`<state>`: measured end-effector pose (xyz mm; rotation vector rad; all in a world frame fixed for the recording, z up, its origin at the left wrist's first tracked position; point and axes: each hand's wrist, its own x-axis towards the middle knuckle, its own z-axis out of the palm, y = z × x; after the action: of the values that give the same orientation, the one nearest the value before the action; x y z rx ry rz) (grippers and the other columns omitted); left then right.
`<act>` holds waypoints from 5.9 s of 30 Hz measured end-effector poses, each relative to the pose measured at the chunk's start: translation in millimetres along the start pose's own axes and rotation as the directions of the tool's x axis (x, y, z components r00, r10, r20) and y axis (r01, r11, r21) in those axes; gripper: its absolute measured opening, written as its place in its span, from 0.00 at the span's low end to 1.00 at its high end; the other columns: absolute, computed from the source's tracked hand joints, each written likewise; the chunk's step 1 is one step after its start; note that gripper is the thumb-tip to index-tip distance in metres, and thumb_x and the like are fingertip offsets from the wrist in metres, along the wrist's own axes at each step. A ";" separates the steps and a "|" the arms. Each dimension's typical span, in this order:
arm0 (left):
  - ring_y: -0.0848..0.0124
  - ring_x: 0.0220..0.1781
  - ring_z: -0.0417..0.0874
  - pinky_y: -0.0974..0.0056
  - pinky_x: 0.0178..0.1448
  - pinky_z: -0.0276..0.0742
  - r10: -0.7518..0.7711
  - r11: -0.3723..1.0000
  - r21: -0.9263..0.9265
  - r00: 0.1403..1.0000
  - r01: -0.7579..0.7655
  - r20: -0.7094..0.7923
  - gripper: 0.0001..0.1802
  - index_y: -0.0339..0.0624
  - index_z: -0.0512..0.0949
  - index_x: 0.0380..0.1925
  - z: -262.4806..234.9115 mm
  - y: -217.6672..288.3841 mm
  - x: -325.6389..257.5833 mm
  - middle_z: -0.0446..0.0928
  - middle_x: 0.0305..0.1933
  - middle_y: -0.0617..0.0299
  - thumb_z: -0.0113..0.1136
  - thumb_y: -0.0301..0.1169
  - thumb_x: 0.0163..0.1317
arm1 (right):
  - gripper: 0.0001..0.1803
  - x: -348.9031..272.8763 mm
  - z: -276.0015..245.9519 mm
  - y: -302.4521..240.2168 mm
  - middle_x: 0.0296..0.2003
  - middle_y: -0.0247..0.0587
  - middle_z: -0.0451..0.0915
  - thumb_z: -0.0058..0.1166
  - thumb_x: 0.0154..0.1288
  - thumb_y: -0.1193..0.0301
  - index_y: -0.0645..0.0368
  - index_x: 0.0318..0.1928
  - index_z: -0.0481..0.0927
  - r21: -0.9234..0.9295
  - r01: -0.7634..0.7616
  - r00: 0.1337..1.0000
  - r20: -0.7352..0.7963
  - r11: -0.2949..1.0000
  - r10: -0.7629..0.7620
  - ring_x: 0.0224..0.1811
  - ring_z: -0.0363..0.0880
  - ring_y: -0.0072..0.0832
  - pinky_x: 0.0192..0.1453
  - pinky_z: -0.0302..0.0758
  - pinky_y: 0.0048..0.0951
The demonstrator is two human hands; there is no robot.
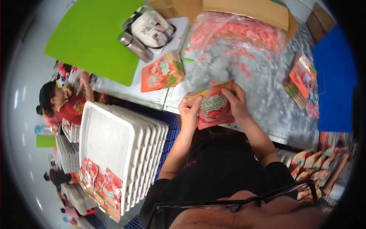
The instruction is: Packing small food items (candies) from a bulk pile into individual plastic bags at a factory workbench.
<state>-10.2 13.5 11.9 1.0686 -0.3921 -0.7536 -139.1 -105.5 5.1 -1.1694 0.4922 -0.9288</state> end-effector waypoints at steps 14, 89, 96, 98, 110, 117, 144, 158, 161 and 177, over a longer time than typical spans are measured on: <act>0.86 0.33 0.71 0.77 0.37 0.67 0.128 0.991 0.017 0.988 -0.130 0.085 0.03 0.38 0.78 0.36 -0.2 3.2 -3.7 0.78 0.32 0.74 0.61 0.25 0.67 | 0.10 1.9 -12.6 11.2 0.45 0.41 0.81 0.55 0.69 0.78 0.66 0.49 0.77 0.189 -0.120 0.989 0.111 0.975 0.100 0.46 0.80 0.27 0.52 0.78 0.28; 0.71 0.54 0.82 0.70 0.52 0.80 0.278 0.955 0.034 0.928 -0.296 0.247 0.17 0.31 0.78 0.48 -9.8 33.2 -27.4 0.82 0.48 0.57 0.67 0.17 0.57 | 0.09 -8.0 6.5 -13.1 0.43 0.39 0.83 0.50 0.73 0.74 0.66 0.47 0.79 -0.060 0.191 0.961 0.215 0.980 -0.174 0.43 0.80 0.21 0.52 0.76 0.25; 0.82 0.38 0.78 0.77 0.39 0.74 0.241 0.964 0.080 0.961 -0.253 0.138 0.09 0.32 0.79 0.43 -16.9 27.6 -21.5 0.82 0.41 0.63 0.64 0.19 0.63 | 0.10 0.2 6.2 -8.2 0.42 0.38 0.83 0.53 0.72 0.73 0.67 0.47 0.80 0.029 0.138 0.979 0.145 0.990 -0.141 0.42 0.80 0.20 0.51 0.76 0.23; 0.84 0.34 0.76 0.78 0.36 0.71 0.200 0.966 0.149 0.975 -0.213 0.097 0.08 0.33 0.80 0.43 -18.5 26.5 -18.9 0.82 0.38 0.65 0.64 0.20 0.63 | 0.10 1.1 11.9 -13.0 0.42 0.38 0.84 0.56 0.70 0.73 0.68 0.46 0.81 -0.015 0.167 0.968 0.194 0.986 -0.161 0.42 0.80 0.21 0.51 0.76 0.23; 0.82 0.37 0.80 0.76 0.40 0.75 0.029 0.948 0.315 0.997 -0.051 0.074 0.09 0.32 0.83 0.42 -9.9 35.3 -4.3 0.83 0.38 0.66 0.63 0.17 0.61 | 0.09 18.0 16.3 0.8 0.40 0.38 0.85 0.59 0.68 0.76 0.68 0.46 0.81 -0.028 -0.038 0.961 0.273 0.999 0.044 0.41 0.81 0.18 0.48 0.78 0.22; 0.80 0.39 0.82 0.74 0.43 0.77 0.059 0.976 0.205 0.994 -0.077 0.093 0.09 0.31 0.83 0.42 -19.2 34.3 4.9 0.85 0.39 0.62 0.63 0.18 0.62 | 0.11 27.7 31.0 -4.2 0.38 0.37 0.86 0.62 0.64 0.78 0.67 0.46 0.82 0.009 -0.138 0.919 0.374 0.990 0.125 0.42 0.82 0.21 0.51 0.77 0.23; 0.72 0.45 0.84 0.65 0.52 0.79 0.521 0.852 0.283 0.775 -0.441 -0.359 0.14 0.32 0.83 0.43 -106.7 134.2 -55.2 0.85 0.44 0.56 0.67 0.30 0.60 | 0.11 38.7 105.8 27.2 0.49 0.38 0.79 0.51 0.73 0.75 0.65 0.52 0.77 -0.019 -0.084 0.813 0.577 0.996 0.079 0.44 0.78 0.22 0.53 0.76 0.27; 0.42 0.74 0.56 0.40 0.76 0.45 0.943 0.333 0.512 -0.279 0.792 -0.180 0.31 0.31 0.67 0.63 -377.8 249.2 -226.4 0.59 0.71 0.38 0.59 0.40 0.65 | 0.09 61.1 -37.1 95.0 0.38 0.32 0.80 0.53 0.74 0.70 0.60 0.48 0.79 -0.151 -0.375 0.886 0.232 0.915 0.402 0.36 0.76 0.18 0.42 0.76 0.21; 0.40 0.77 0.48 0.30 0.75 0.37 0.967 -0.039 0.416 0.140 0.909 -0.213 0.35 0.36 0.63 0.69 -383.0 219.7 -218.3 0.51 0.77 0.42 0.49 0.46 0.67 | 0.09 60.8 -31.4 98.4 0.37 0.31 0.80 0.54 0.73 0.69 0.59 0.49 0.79 -0.189 -0.401 0.865 0.244 0.896 0.438 0.36 0.76 0.18 0.42 0.76 0.22; 0.49 0.82 0.36 0.31 0.76 0.30 0.626 -0.223 0.149 0.258 0.963 -0.736 0.43 0.47 0.52 0.76 -417.8 229.1 -243.2 0.40 0.82 0.51 0.39 0.61 0.68 | 0.10 52.6 -84.7 111.8 0.38 0.31 0.81 0.56 0.72 0.68 0.57 0.49 0.79 -0.129 -0.477 0.871 0.068 0.870 0.487 0.37 0.78 0.19 0.43 0.76 0.23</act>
<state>165.5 517.7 45.0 3.2669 0.8432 0.2734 -133.9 -185.3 -121.5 -1.1103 0.7232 -0.4113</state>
